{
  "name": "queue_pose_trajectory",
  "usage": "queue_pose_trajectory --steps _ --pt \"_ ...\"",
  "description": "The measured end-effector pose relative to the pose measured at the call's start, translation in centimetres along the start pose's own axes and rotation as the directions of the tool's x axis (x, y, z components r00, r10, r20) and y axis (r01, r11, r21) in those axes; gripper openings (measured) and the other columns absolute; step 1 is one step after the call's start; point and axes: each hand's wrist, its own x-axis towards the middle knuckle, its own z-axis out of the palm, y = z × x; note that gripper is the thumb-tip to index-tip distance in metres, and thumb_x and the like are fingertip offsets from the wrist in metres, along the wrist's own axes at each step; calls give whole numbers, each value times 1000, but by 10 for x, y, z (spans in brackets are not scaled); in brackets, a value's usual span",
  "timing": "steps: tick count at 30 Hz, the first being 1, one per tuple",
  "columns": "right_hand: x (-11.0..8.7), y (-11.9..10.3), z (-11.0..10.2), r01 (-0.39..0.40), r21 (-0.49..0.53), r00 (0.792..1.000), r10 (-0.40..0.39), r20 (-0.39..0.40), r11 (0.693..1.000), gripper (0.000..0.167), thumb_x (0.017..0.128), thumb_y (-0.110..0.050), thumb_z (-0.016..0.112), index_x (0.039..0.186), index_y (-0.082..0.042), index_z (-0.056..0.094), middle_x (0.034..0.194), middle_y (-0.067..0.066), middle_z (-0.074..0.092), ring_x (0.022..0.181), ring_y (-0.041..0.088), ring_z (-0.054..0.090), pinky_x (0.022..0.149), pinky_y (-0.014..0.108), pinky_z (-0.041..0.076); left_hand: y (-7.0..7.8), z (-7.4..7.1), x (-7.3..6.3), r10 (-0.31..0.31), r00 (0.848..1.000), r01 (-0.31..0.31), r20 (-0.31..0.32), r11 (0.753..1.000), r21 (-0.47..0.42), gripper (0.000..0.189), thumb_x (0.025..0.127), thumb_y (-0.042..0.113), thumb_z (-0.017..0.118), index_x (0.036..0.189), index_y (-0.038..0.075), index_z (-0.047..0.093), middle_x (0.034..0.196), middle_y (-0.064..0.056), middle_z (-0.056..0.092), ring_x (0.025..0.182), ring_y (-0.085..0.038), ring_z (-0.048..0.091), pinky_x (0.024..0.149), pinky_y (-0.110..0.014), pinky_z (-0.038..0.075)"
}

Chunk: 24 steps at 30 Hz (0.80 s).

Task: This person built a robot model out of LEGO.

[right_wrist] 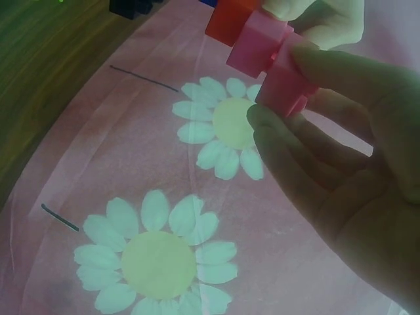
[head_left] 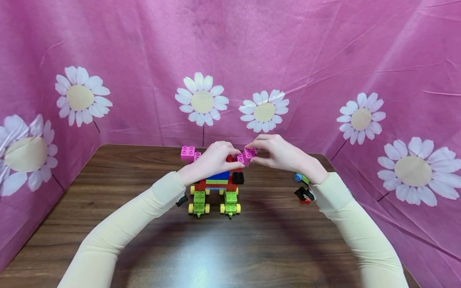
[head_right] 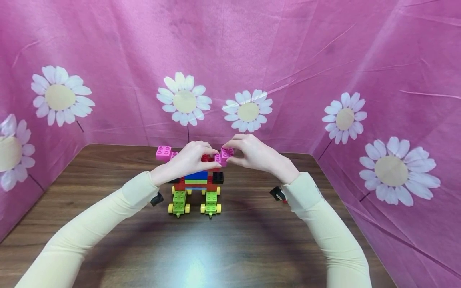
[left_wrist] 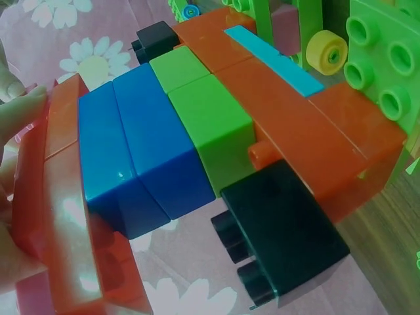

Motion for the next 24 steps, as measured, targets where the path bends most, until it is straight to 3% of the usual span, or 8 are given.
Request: queue_pose_trajectory --steps 14,24 --pt "-3 -1 3 -48 -10 999 48 -3 999 31 87 -17 76 115 -4 73 97 5 73 77 9 59 69 26 53 0 2 0 21 999 -20 -30 1000 23 37 88 35 75 110 6 76 95 -9 76 86 -20 66 75 -30 54" --pt "-1 -3 3 -31 -30 999 30 -14 999 35 83 -17 80 115 -3 73 95 6 71 77 11 60 67 25 54 0 3 1 38 998 -36 -46 999 32 33 87 34 75 105 6 77 89 -7 75 83 -19 66 75 -31 54"
